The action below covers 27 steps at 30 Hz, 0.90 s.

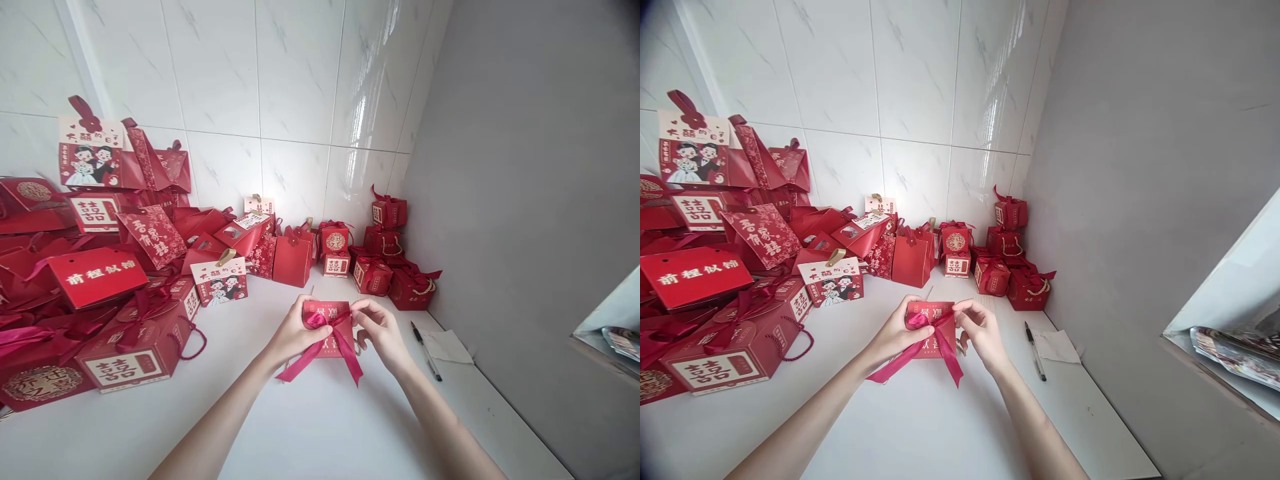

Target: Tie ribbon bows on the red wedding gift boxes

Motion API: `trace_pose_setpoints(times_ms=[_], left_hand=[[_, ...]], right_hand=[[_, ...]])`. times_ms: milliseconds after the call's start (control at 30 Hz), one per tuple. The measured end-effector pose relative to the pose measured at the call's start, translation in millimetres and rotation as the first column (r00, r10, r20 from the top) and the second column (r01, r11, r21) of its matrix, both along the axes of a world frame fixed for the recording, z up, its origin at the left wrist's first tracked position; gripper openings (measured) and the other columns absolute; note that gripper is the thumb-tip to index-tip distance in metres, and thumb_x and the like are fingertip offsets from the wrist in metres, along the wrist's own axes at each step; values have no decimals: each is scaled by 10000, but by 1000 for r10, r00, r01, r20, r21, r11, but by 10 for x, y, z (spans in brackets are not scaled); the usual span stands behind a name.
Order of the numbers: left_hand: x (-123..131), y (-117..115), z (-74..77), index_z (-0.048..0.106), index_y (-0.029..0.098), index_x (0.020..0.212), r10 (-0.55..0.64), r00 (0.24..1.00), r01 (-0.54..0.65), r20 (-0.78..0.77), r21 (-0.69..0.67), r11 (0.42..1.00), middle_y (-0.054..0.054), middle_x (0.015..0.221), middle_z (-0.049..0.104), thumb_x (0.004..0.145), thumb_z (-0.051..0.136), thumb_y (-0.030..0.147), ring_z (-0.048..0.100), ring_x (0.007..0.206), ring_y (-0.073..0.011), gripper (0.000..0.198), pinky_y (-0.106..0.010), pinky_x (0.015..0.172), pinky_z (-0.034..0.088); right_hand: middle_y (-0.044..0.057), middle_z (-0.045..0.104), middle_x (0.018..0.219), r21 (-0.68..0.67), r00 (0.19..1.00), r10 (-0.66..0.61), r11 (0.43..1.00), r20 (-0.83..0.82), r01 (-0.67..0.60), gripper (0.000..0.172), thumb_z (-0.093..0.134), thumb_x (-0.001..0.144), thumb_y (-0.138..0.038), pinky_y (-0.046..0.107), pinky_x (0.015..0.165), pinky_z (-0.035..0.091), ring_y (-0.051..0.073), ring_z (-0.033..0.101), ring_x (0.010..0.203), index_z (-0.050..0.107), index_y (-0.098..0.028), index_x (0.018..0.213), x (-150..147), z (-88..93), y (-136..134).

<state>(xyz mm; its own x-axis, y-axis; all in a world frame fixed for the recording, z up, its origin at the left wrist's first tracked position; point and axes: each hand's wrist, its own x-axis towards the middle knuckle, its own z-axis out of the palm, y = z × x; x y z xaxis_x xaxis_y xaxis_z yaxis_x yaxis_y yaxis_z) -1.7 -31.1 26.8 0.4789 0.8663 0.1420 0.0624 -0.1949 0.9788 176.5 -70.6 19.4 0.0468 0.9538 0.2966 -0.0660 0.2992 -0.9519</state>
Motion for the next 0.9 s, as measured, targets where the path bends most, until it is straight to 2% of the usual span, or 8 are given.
trace_pose_setpoints(times_ms=[133,233,333,567,767,900], left_hand=[[6,-3,-17,380,209,958,8,1000,-9,11,21,1000,32,800,542,687,670,287,538,679,-112,404,-244,649,445],[11,5,-46,387,207,971,0,999,-1,35,42,999,20,824,563,699,661,296,553,708,-123,395,-249,664,448],[12,20,-78,391,207,974,-5,999,2,33,67,998,19,820,566,696,670,323,557,714,-129,411,-254,671,448],[17,32,-97,392,207,969,46,998,-42,-35,112,993,1,848,561,681,675,324,566,764,-161,421,-291,701,452],[20,39,-103,403,206,969,57,997,-51,-41,134,990,-5,863,562,675,674,327,570,797,-176,418,-310,737,444],[15,42,-111,412,201,971,47,999,-44,-24,136,990,3,839,564,667,677,323,570,770,-169,421,-302,720,445]], right_hand=[[-46,456,714,-3,998,-41,999,53,41,349,668,719,-455,172,291,316,46,400,387,533,-191,904,-25,14,-24],[-47,431,659,-2,986,-59,998,157,60,314,654,732,-451,181,298,324,58,419,383,538,-168,802,-54,-15,-31],[-27,467,658,56,971,-119,992,209,110,282,623,758,-426,197,320,360,64,432,388,536,-159,729,-71,-49,-30],[-44,467,654,113,984,-125,987,126,111,133,560,773,-313,192,328,365,62,431,376,543,-182,785,-82,-62,-50],[-60,468,591,63,992,-103,993,71,99,114,543,739,-288,166,300,288,41,372,332,522,-176,733,-103,-35,-53],[-57,453,606,41,994,-74,997,76,71,125,543,732,-295,172,304,286,43,381,343,542,-171,742,-103,-27,-43]])
